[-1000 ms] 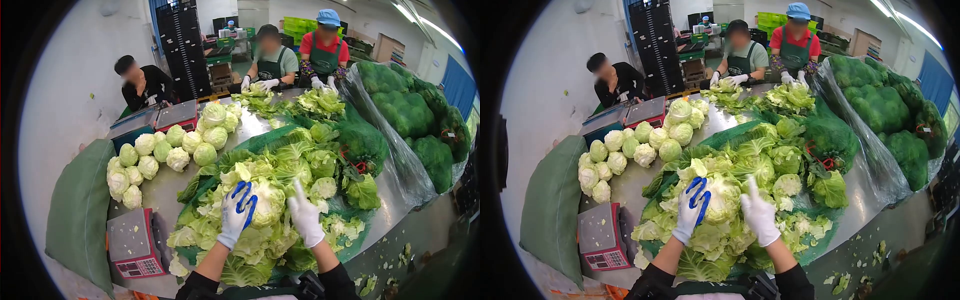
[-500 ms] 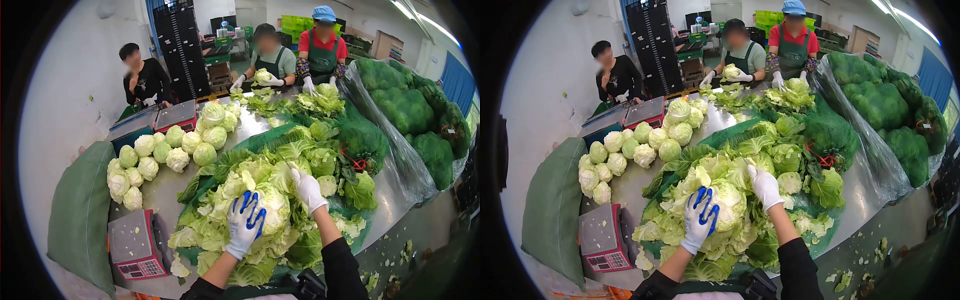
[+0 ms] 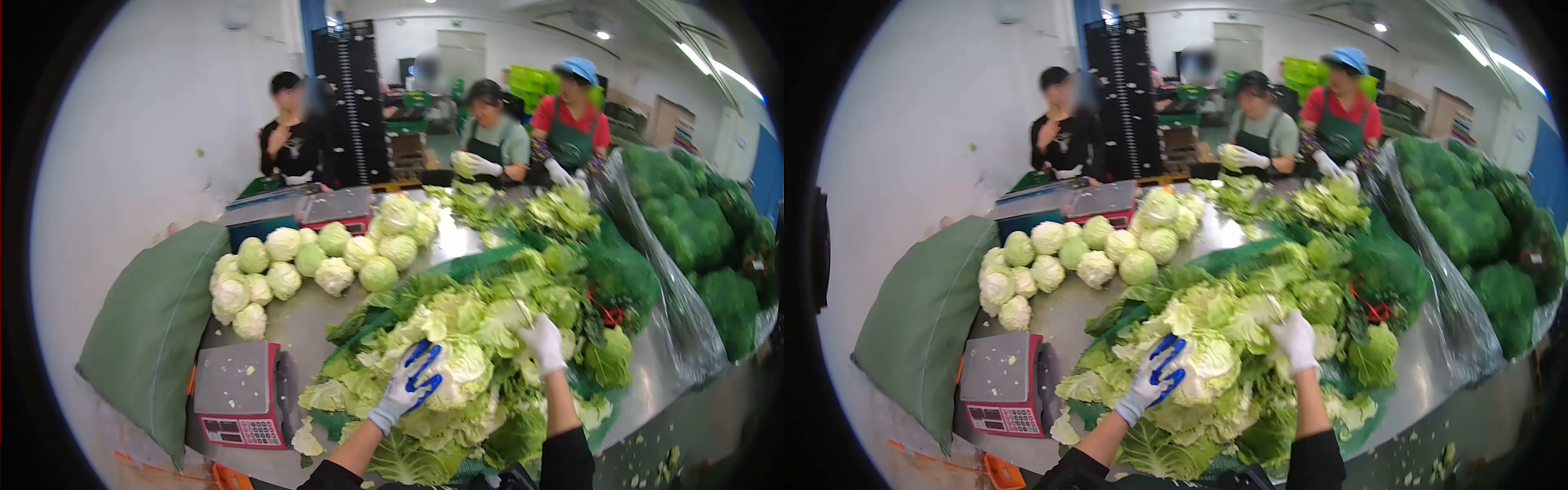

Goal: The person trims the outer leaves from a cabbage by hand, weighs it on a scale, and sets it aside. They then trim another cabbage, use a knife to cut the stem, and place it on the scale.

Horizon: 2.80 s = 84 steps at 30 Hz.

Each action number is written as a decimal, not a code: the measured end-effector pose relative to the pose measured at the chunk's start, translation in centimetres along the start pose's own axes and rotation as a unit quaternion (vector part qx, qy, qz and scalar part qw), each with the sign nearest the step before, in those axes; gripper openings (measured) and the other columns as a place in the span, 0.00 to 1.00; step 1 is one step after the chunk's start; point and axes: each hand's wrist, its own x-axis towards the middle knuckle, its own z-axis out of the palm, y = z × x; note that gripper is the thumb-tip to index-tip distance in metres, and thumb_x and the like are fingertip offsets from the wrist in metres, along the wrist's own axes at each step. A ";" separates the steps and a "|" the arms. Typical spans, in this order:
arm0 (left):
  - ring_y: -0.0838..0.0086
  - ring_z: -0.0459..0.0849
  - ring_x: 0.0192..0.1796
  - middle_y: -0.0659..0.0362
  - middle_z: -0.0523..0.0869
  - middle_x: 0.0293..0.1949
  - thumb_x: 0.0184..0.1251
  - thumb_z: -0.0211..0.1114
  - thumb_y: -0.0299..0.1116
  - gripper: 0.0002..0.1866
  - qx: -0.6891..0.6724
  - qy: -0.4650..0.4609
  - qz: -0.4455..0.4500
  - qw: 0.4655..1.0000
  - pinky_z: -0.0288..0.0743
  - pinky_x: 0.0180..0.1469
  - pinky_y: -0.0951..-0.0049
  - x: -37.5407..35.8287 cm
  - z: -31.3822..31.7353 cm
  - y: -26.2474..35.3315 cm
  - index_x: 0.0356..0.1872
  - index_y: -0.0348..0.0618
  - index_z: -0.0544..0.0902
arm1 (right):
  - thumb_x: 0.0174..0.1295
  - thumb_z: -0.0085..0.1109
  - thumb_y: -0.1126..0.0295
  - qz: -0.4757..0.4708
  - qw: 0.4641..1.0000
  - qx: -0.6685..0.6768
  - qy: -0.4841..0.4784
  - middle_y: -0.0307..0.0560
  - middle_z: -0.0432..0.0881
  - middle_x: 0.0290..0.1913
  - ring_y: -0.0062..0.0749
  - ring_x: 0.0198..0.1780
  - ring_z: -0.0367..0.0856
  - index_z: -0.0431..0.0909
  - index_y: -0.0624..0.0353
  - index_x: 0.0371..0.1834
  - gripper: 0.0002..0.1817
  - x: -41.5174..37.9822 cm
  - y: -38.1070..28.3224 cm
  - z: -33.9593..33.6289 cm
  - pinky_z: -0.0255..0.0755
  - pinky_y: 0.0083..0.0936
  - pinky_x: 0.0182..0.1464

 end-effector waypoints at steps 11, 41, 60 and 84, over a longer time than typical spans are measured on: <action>0.51 0.69 0.66 0.49 0.71 0.66 0.61 0.66 0.49 0.33 0.257 -0.039 0.053 0.964 0.64 0.68 0.56 2.6 1.5 4.3 0.68 0.55 0.70 | 0.52 0.73 0.57 -0.091 0.969 0.223 -0.046 0.42 0.80 0.30 0.26 0.25 0.75 0.77 0.60 0.51 0.27 -9.6 -8.9 -4.1 0.72 0.26 0.30; 0.47 0.63 0.69 0.48 0.68 0.67 0.59 0.69 0.48 0.37 0.238 -0.012 0.062 0.969 0.61 0.70 0.53 -0.3 2.0 3.6 0.70 0.55 0.67 | 0.49 0.76 0.52 -0.188 0.937 0.149 -0.255 0.59 0.83 0.50 0.38 0.50 0.82 0.73 0.73 0.57 0.40 -2.8 -10.1 -1.1 0.73 0.28 0.55; 0.56 0.59 0.74 0.55 0.68 0.69 0.59 0.72 0.39 0.32 0.090 0.021 0.060 0.994 0.51 0.74 0.56 -2.1 2.1 1.9 0.66 0.53 0.73 | 0.46 0.74 0.50 -0.110 0.934 0.209 -0.266 0.48 0.85 0.34 0.27 0.33 0.83 0.80 0.67 0.45 0.32 0.9 -9.1 1.3 0.76 0.24 0.39; 0.52 0.48 0.77 0.42 0.47 0.76 0.57 0.73 0.41 0.43 0.063 -0.031 -0.039 0.997 0.50 0.75 0.56 -4.6 5.0 6.1 0.73 0.52 0.61 | 0.43 0.76 0.46 -0.096 0.971 0.135 -0.170 0.60 0.83 0.50 0.42 0.52 0.83 0.71 0.67 0.63 0.48 -2.7 -7.1 -1.9 0.74 0.33 0.54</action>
